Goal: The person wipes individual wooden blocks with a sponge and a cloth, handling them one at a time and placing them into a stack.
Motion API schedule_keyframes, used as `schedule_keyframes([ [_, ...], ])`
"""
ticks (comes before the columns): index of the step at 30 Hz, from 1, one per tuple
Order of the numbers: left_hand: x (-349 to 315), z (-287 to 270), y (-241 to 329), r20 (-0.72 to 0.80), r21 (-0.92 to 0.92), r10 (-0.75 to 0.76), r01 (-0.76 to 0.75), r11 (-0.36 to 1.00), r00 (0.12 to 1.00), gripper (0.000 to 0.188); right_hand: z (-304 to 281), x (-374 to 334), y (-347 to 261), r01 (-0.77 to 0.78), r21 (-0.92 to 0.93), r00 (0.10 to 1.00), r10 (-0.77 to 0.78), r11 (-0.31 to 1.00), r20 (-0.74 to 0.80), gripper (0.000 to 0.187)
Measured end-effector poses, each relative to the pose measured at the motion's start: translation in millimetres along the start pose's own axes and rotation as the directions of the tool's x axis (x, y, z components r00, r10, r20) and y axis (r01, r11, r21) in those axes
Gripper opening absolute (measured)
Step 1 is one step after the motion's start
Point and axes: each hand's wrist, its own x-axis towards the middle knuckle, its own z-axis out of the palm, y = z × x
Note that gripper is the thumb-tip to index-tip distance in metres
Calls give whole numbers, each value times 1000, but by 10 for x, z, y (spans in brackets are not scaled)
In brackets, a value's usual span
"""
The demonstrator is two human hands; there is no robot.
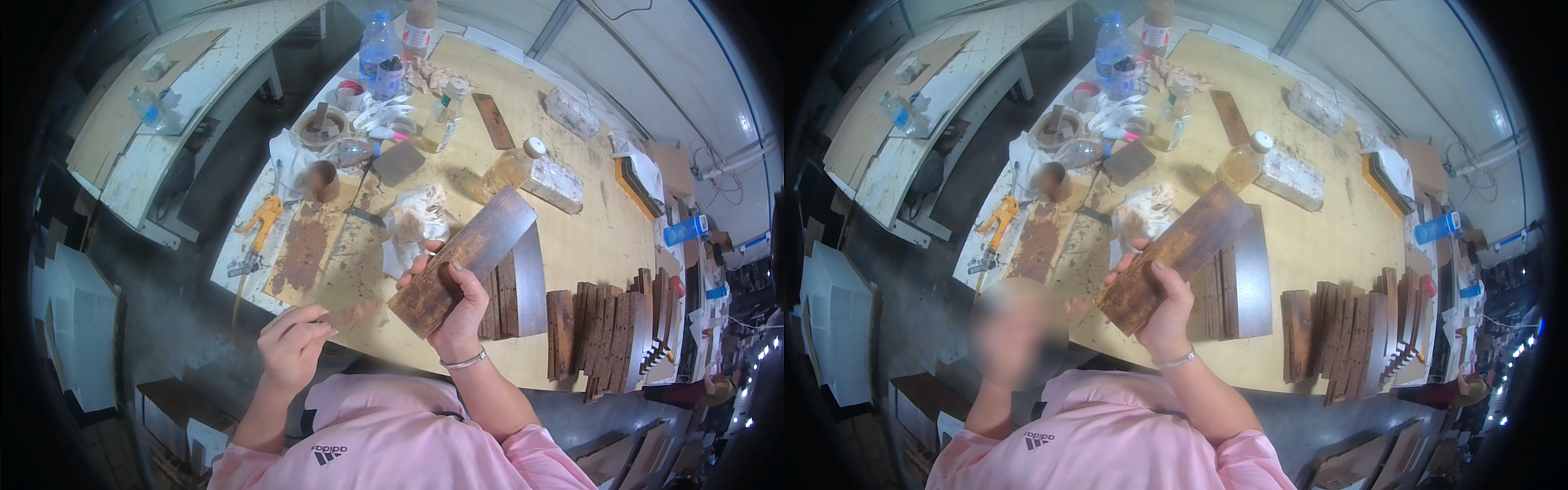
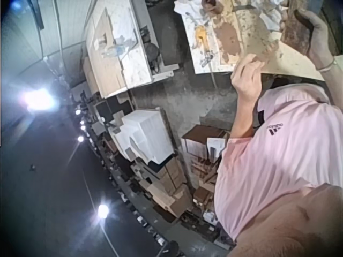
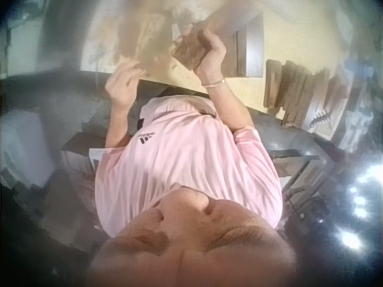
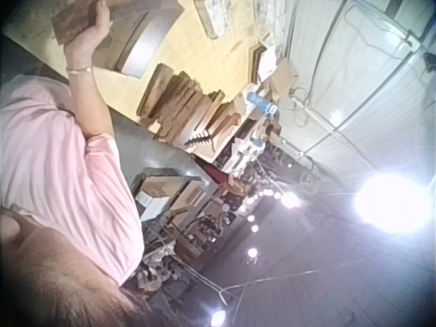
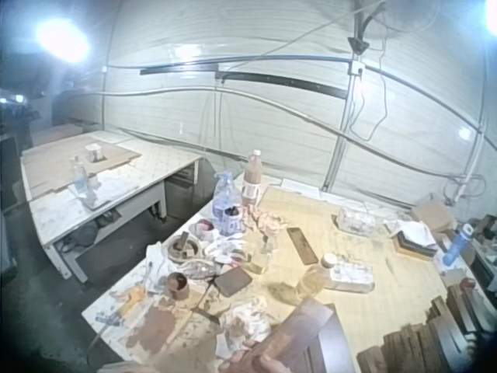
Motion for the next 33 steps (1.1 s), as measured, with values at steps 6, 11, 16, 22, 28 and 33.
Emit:
schedule_keyframes([
  [6, -11, 38, -17, -9, -78, -100, 99, 992, 995, 18, 0, 20, 7, 5, 5, 1000, -5, 1000, -4, 48],
  [11, -112, 96, 79, 149, -561, -574, 547, 622, 805, 8, -21, 35, 3, 19, 15, 1000, -20, 1000, 9, 50],
  [16, -64, 146, 159, 260, -705, -670, 611, 361, 696, 6, -12, 44, -5, 36, -1, 999, -36, 999, 1, 51],
  [22, -30, 159, 182, 270, -747, -680, 594, 298, 681, 7, -17, 57, -1, 36, 11, 999, -36, 999, 3, 51],
  [28, -4, 190, 169, 191, -664, -650, 585, 466, 735, 6, -29, 58, 23, 37, 28, 999, -37, 999, 6, 50],
  [33, -55, 189, 216, 124, -584, -594, 543, 604, 795, 5, -20, 48, 33, 36, 36, 999, -36, 999, -1, 48],
])
